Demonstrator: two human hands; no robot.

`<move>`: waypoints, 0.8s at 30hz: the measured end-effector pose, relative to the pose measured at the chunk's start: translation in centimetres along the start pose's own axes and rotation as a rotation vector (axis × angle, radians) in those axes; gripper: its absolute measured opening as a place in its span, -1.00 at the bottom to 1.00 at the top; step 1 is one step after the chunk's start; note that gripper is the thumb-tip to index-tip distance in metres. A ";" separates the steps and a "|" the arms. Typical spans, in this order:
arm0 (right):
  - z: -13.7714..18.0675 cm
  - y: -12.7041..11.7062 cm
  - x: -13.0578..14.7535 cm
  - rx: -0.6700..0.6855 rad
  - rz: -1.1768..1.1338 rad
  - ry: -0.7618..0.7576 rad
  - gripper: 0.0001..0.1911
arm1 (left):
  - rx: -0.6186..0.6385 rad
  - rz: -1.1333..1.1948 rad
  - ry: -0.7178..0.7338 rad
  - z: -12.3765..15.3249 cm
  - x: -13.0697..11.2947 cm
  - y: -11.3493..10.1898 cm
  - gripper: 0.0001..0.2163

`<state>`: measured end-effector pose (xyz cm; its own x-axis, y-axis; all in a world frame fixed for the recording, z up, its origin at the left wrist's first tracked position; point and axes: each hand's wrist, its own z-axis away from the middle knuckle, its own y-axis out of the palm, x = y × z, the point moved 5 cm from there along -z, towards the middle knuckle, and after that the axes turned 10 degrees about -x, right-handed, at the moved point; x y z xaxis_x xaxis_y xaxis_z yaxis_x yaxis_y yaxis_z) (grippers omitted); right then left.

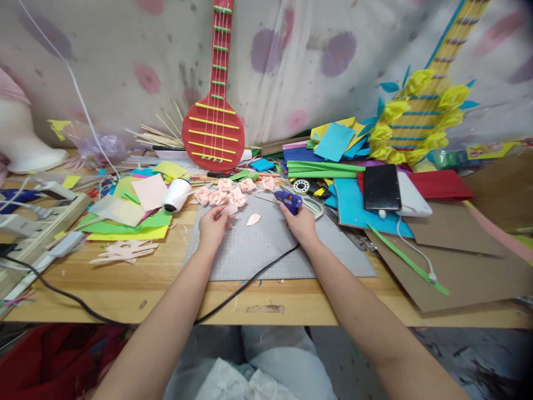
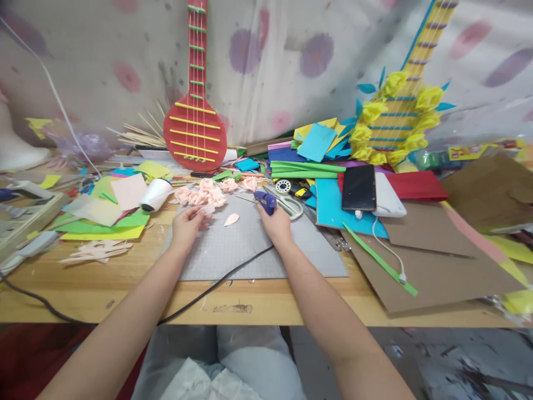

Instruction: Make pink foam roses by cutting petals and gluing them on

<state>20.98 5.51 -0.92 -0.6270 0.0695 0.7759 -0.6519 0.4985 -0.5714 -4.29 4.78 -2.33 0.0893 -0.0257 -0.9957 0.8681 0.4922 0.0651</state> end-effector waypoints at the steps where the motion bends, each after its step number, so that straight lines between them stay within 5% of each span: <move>1: 0.0 0.0 0.0 0.002 0.017 0.003 -0.53 | 0.000 0.004 -0.004 0.0 0.0 0.0 -0.79; 7: 0.0 0.4 0.2 0.021 0.103 -0.049 -0.60 | -0.003 0.023 0.002 0.0 -0.1 -0.1 -0.80; 12: 0.9 -1.8 2.4 -0.257 0.033 -0.280 -0.35 | -0.019 0.021 0.000 0.1 -0.2 -0.1 -0.77; 15: 2.5 -2.9 5.0 -0.361 0.031 -0.516 -0.54 | -0.006 0.010 0.006 0.4 -0.4 -0.1 -0.71; 19: 5.2 -0.2 8.4 -0.071 0.108 -0.805 -0.80 | 0.017 -0.056 0.014 0.8 -1.0 -0.1 -0.61; 24: 7.3 4.9 11.1 0.166 0.276 -0.949 -0.81 | 0.042 -0.030 -0.043 1.3 -1.2 0.4 -0.56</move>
<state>7.70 2.39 2.88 -0.7990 -0.5898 0.1173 -0.4380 0.4371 -0.7856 -3.43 3.81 -1.05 0.0834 -0.0775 -0.9935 0.8905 0.4533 0.0394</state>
